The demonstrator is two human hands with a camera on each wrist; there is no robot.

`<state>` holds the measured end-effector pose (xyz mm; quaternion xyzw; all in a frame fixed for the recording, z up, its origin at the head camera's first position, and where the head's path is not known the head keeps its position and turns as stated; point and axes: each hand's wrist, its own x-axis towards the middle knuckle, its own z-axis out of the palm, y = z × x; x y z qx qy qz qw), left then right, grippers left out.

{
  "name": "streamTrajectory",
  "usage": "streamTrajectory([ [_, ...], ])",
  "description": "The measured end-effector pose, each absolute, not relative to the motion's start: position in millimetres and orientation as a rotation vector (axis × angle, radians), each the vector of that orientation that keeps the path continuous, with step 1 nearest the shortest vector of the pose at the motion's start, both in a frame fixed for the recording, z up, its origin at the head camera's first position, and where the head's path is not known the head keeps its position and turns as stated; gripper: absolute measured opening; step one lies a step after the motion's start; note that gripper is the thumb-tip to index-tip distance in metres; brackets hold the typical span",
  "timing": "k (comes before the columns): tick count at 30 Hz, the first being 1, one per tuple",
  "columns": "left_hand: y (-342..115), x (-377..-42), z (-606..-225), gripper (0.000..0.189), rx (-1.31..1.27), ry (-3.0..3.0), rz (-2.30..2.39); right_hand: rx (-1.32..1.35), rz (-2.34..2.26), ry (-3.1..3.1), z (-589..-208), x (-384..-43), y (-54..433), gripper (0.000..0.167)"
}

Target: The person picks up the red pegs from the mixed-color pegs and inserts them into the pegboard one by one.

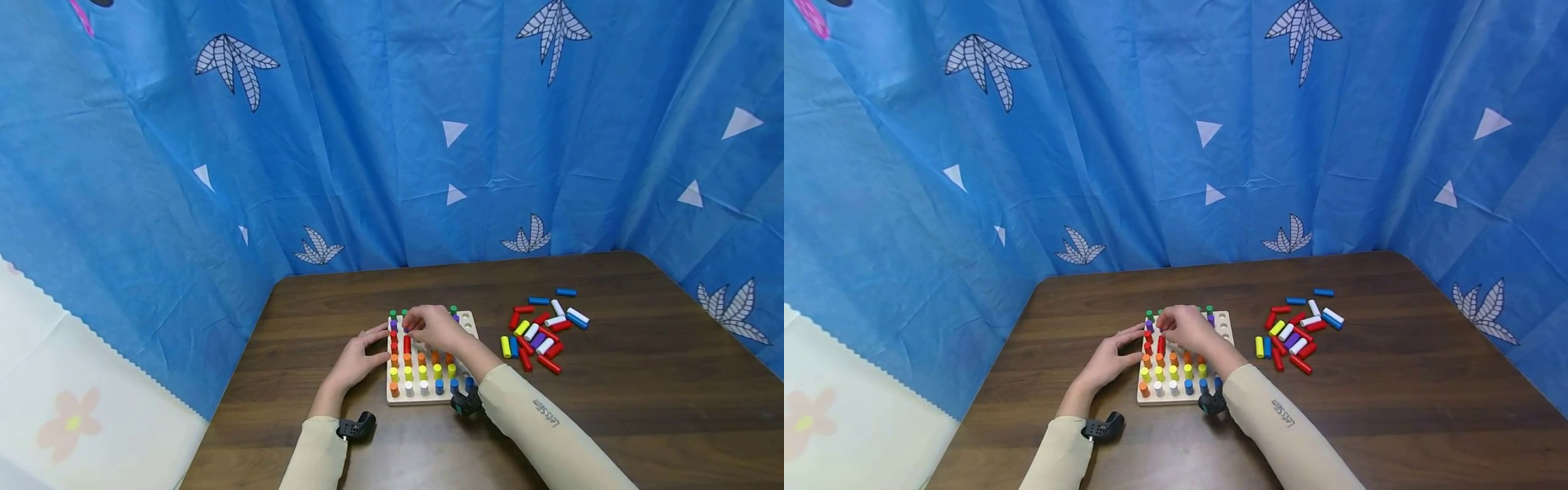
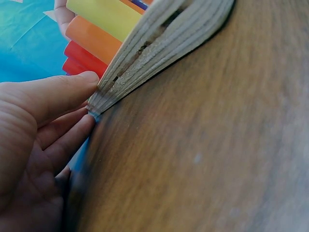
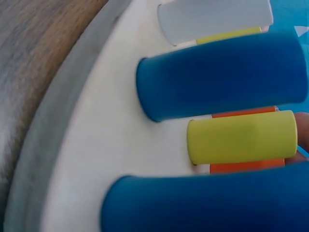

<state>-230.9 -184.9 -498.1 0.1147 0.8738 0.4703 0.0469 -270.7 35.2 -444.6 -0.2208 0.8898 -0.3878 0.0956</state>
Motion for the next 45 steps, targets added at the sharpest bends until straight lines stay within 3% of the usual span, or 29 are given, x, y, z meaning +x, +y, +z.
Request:
streamTrajectory([
  [11, -184.5, -231.6, -499.3, 0.049, 0.385, 2.676, 1.437, -0.834, -0.756, 2.694, -435.0, -264.7, 36.0, 0.025],
  [17, -185.0, -233.0, -501.4, 0.049, 0.386, 2.681, 1.433, -0.938, -0.525, 2.702, -434.4, -265.1, 33.0, 0.023],
  [45, -186.3, -234.1, -498.6, 0.048, 0.360, 2.681, 1.398, -0.815, -0.628, 2.819, -433.1, -270.3, 46.1, 0.011],
])
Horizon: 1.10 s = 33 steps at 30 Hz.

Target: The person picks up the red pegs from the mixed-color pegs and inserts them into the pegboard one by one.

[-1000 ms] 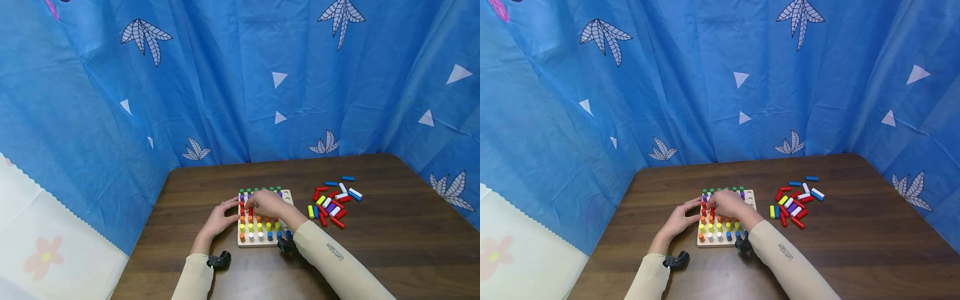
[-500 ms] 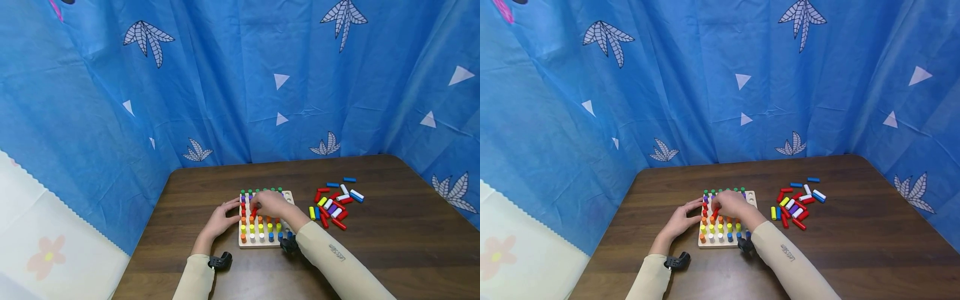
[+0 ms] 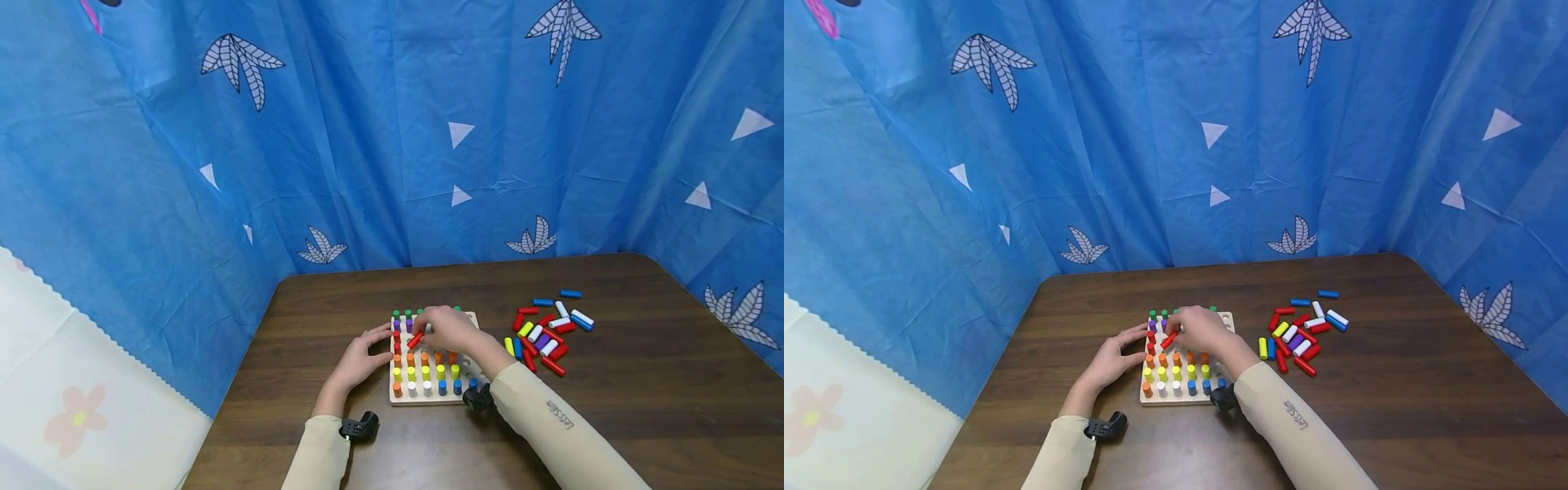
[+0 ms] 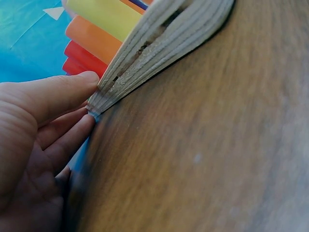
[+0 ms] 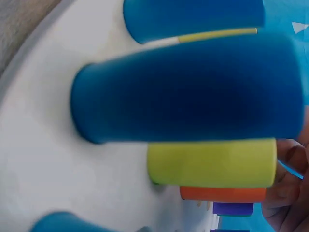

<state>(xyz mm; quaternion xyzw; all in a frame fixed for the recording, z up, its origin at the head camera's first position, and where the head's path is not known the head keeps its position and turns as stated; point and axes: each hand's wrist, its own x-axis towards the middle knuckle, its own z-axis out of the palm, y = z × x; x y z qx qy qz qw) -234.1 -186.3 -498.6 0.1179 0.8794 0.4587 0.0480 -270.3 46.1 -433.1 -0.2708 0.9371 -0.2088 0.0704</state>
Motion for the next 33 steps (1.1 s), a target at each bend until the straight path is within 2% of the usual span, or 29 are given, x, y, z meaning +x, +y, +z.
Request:
streamTrajectory([
  [19, -186.3, -233.8, -500.0, 0.050, 0.350, 2.669, 1.419, -0.737, -0.884, 2.832, -440.5, -274.4, 38.8, 0.020],
  [33, -184.9, -233.3, -500.7, 0.050, 0.352, 2.685, 1.409, -0.798, -0.808, 2.881, -447.9, -274.3, 36.9, 0.015],
])
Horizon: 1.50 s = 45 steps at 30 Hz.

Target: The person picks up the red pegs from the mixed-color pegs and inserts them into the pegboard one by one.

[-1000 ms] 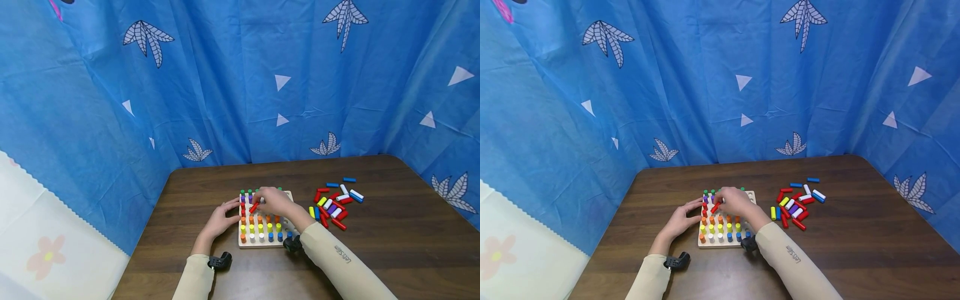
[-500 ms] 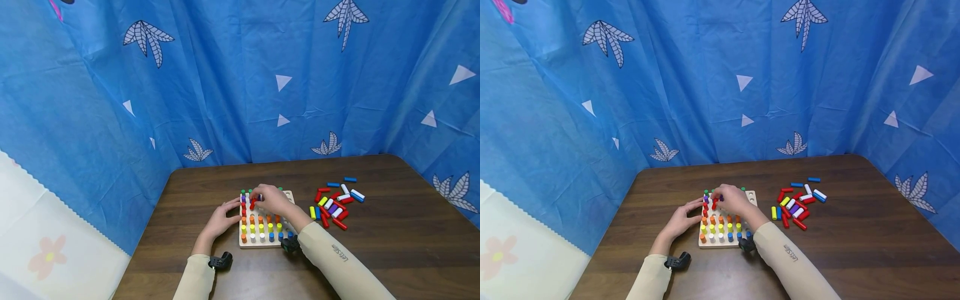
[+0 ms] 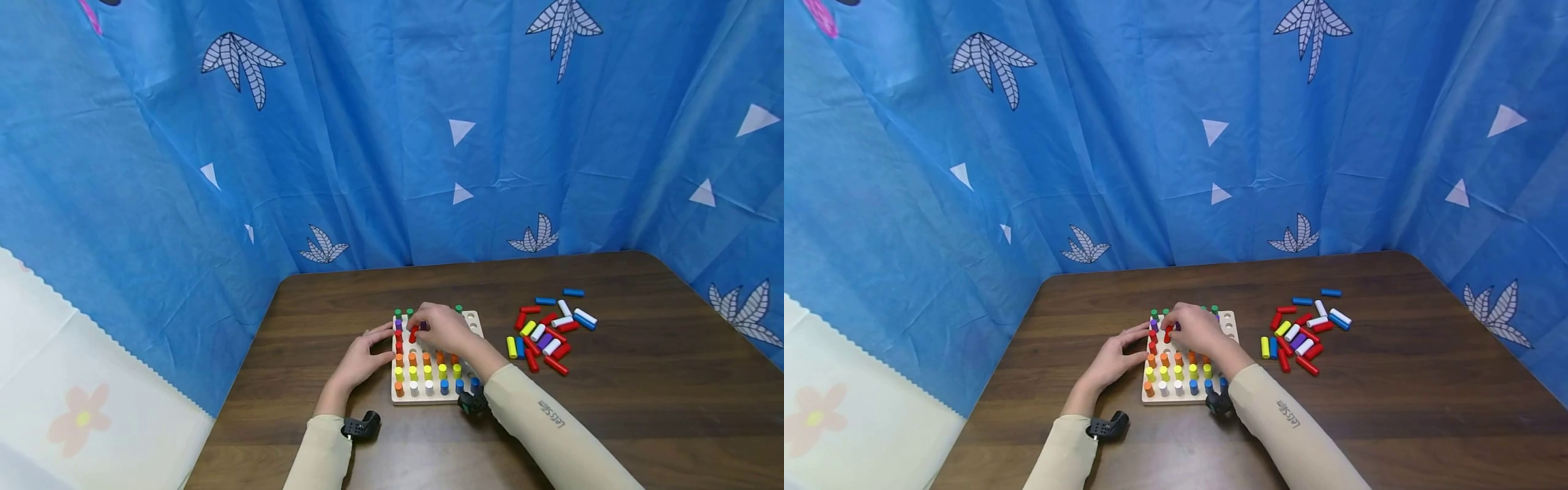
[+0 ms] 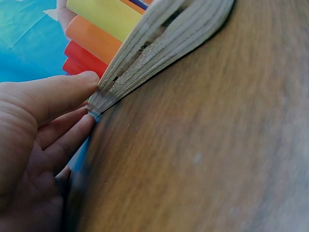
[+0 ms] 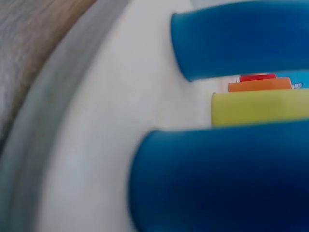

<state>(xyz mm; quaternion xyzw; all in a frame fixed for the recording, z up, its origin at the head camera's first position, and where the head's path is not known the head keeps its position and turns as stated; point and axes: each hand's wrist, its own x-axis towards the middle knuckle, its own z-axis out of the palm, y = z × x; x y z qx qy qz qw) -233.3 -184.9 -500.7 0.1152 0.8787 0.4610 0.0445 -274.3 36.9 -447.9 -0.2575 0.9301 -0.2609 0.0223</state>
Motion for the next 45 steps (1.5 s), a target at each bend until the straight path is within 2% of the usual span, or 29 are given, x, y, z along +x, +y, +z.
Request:
streamTrajectory([
  [21, -186.6, -232.6, -498.4, 0.049, 0.371, 2.671, 1.438, -0.800, -0.927, 2.840, -446.3, -265.9, 37.0, 0.020],
  [29, -185.5, -233.1, -500.0, 0.048, 0.356, 2.657, 1.446, -0.696, -0.960, 2.864, -440.4, -260.1, 44.0, 0.024],
  [45, -186.5, -234.1, -498.6, 0.049, 0.343, 2.671, 1.422, -0.548, -0.997, 2.963, -430.2, -244.5, 68.6, 0.022],
])
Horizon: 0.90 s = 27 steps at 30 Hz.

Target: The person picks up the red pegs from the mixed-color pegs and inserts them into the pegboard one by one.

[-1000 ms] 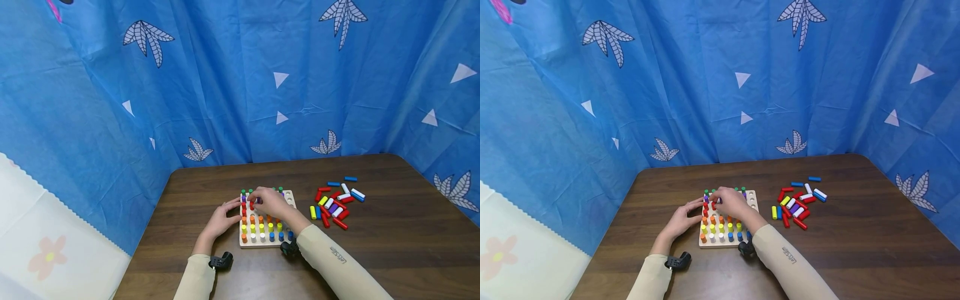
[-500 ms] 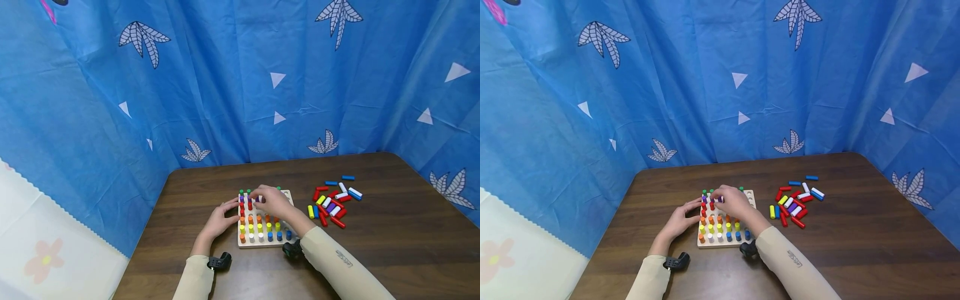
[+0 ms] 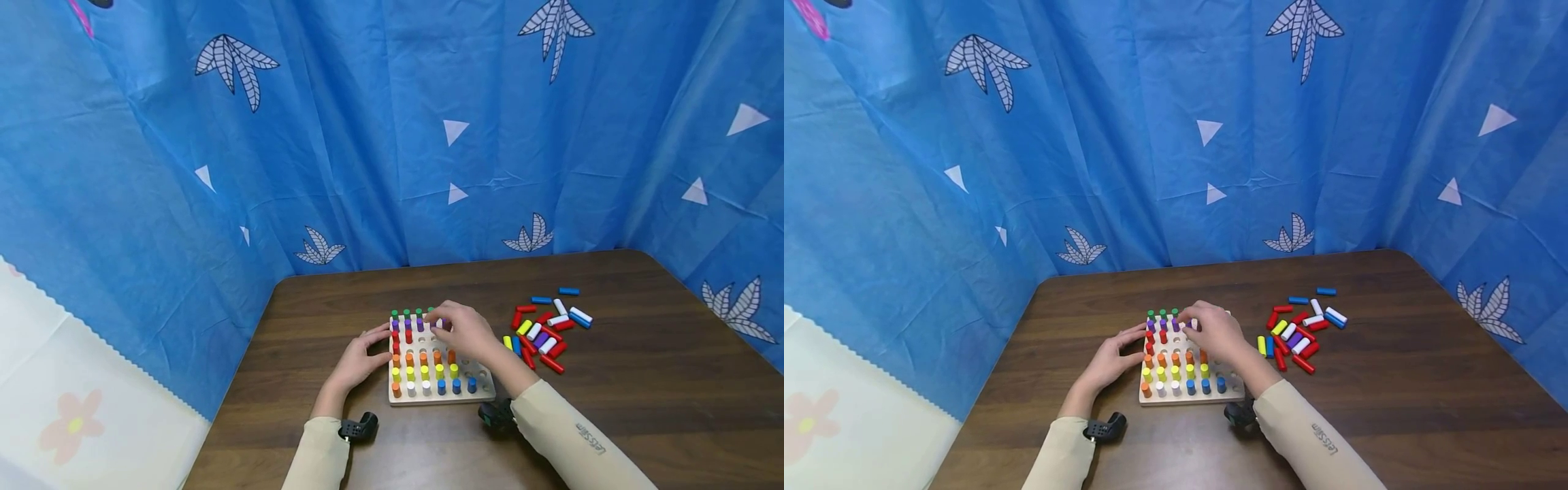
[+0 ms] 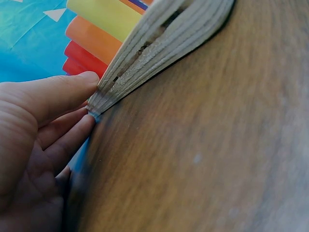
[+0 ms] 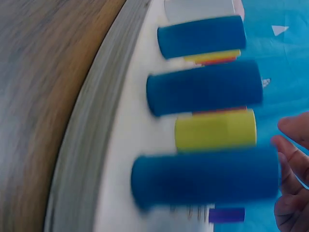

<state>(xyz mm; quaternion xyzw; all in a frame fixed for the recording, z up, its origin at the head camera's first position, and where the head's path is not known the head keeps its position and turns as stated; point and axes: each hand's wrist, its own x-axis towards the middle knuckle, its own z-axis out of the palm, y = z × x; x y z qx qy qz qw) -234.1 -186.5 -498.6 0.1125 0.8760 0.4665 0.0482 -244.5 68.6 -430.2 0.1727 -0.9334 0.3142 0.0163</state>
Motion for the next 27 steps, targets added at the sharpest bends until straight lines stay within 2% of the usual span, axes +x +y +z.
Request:
streamTrajectory([
  [14, -187.5, -233.6, -499.1, 0.049, 0.346, 2.685, 1.403, 0.488, 1.000, -2.836, -431.0, -243.1, 116.6, 0.022],
  [27, -187.7, -234.6, -499.7, 0.050, 0.342, 2.682, 1.425, 0.331, 0.922, -2.801, -437.9, -250.7, 148.3, 0.019],
])
